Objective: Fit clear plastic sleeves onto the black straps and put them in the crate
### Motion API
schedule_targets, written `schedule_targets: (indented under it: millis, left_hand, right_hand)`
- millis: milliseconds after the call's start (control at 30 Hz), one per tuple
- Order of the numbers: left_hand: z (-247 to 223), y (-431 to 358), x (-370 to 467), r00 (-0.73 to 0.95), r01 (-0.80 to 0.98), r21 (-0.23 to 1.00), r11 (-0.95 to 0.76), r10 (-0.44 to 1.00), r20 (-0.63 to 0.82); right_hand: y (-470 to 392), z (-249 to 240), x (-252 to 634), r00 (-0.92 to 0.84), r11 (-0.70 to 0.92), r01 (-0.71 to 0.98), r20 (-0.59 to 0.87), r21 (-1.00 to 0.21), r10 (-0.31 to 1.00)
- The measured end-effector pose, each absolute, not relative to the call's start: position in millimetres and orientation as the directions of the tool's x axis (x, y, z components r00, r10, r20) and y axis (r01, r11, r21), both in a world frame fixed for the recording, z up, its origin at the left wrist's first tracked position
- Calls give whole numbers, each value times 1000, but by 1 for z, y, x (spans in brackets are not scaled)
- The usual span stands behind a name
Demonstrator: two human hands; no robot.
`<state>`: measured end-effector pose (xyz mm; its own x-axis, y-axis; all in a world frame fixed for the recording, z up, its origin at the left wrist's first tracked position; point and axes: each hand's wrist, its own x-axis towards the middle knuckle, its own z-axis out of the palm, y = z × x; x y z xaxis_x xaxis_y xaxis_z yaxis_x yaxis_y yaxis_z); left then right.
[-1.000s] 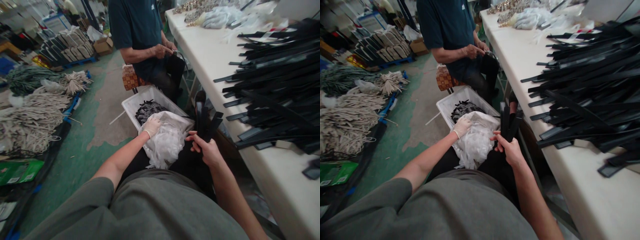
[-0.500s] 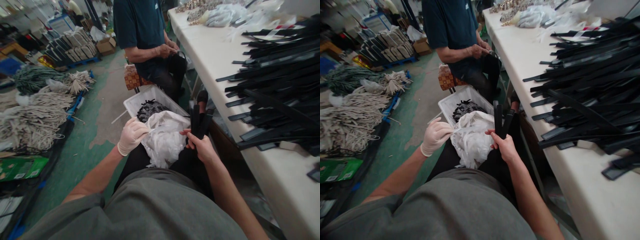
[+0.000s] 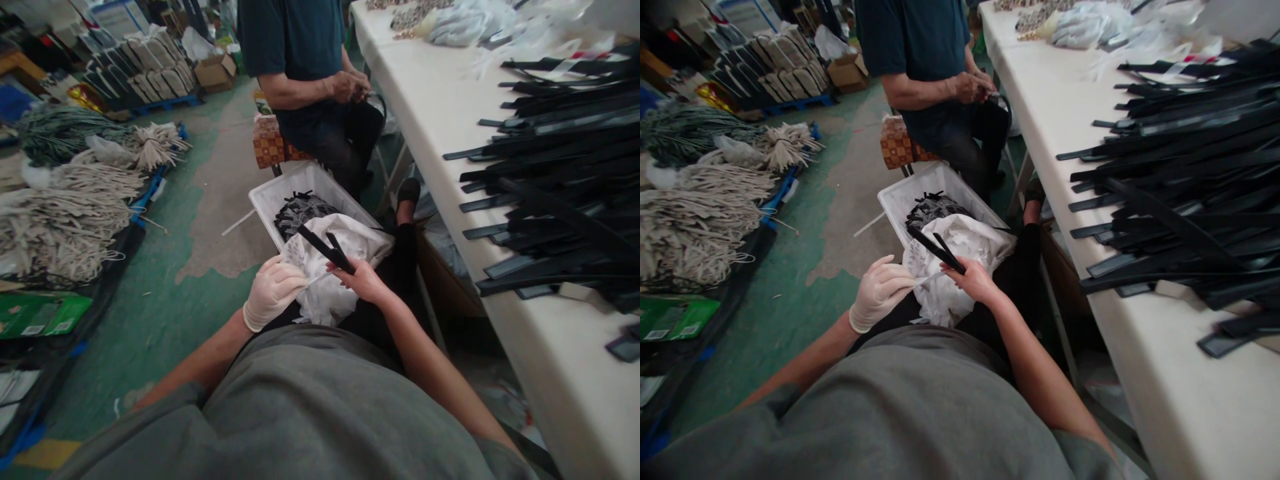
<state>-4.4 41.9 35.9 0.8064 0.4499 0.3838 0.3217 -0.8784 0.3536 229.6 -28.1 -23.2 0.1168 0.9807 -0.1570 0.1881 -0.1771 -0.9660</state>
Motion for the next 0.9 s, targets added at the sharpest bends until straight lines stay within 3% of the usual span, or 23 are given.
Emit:
schedule_targets:
  millis: [133,267,367,433,467,533,600,733,800,900]
  left_hand:
    - [28,36,-10,802,283,431,-857,458,383]
    - [30,31,-12,741,231,632,-740,554,379]
    - [39,39,-2,541,217,818,-533,763,354]
    - [44,48,10,466,173,938,-301,864,191]
    - [46,51,17,497,153,979,-133,867,40]
    - [47,55,31,636,179,960,215,719,-280]
    - [46,52,43,766,272,852,447,436,-473]
    - [41,30,59,859,410,631,659,-45,-511]
    - [38,18,65,860,391,566,726,-70,-505]
    - [30,8,70,826,275,598,753,134,-548]
  right_hand:
    - [-40,-25,235,119,-129,331,-94,-935,988]
    - [-56,-10,242,173,-69,356,-7,-932,985]
    - [-66,15,248,155,23,349,82,-937,985]
    - [-71,36,250,104,111,342,155,-933,982]
    - [-73,47,249,77,154,335,190,-929,979]
    - [-75,65,248,33,219,322,242,-921,970]
    - [-76,74,246,-1,257,314,270,-914,963]
    - [-76,63,241,-5,258,271,267,-928,964]
    - [-75,51,239,55,188,238,206,-953,977]
    - [-72,37,236,144,64,181,91,-981,985]
